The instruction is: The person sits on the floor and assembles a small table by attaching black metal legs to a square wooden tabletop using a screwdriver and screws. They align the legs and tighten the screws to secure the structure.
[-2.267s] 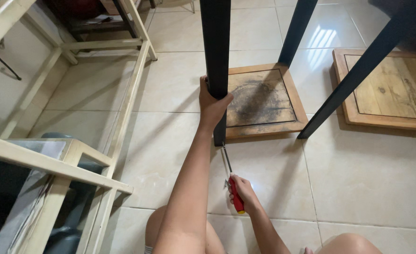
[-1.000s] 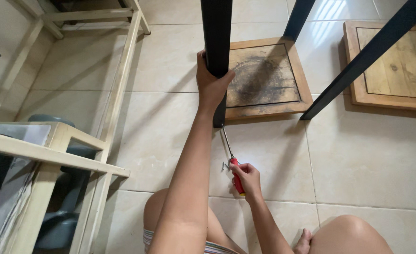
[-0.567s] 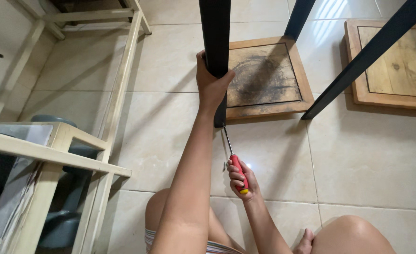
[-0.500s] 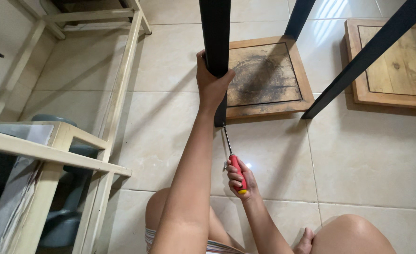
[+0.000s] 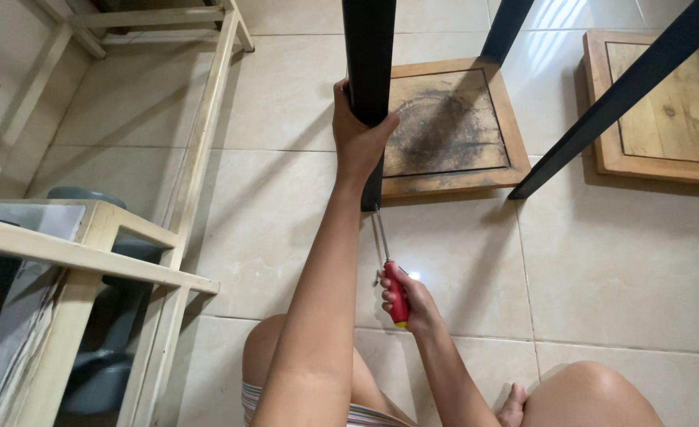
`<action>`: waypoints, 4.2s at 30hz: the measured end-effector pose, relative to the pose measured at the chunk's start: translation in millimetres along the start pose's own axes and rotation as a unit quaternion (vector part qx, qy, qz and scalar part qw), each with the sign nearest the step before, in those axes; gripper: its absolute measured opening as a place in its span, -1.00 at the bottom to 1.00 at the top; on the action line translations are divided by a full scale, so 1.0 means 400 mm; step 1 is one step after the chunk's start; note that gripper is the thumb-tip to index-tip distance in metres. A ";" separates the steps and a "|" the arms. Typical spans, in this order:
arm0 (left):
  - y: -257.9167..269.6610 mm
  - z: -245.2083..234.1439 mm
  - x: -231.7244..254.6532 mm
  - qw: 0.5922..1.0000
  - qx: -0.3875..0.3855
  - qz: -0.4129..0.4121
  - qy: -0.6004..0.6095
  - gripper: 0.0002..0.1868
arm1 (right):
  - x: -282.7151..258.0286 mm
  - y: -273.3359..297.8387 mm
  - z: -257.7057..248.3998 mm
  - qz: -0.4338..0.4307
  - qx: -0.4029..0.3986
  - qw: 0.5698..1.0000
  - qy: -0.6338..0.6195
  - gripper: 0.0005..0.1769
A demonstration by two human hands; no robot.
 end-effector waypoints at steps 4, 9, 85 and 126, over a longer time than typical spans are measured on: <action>0.008 0.008 -0.007 1.000 -0.007 -0.010 0.021 -0.35 | 0.023 -0.012 -0.021 0.048 -0.256 0.897 -0.358 -0.58; 0.005 0.003 -0.002 1.000 -0.001 0.004 -0.003 -0.33 | -0.006 -0.020 -0.043 0.032 -0.075 0.996 -0.023 -0.43; 0.004 -0.009 0.038 1.000 0.016 -0.012 0.007 -0.37 | -0.035 -0.012 0.036 0.066 0.103 0.989 0.080 -0.31; 0.157 0.012 -0.262 0.993 -0.006 -0.114 0.027 -0.39 | 0.076 -0.044 -0.048 0.044 -0.200 0.940 -0.274 -0.63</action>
Point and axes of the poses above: each hand's wrist, its own y-axis away from the middle knuckle, its own z-axis out of the palm, x = y × z, the point moved 3 cm from there along -y, towards the middle knuckle, and after that the axes turned 11 degrees about -x, right-handed, at the moved point
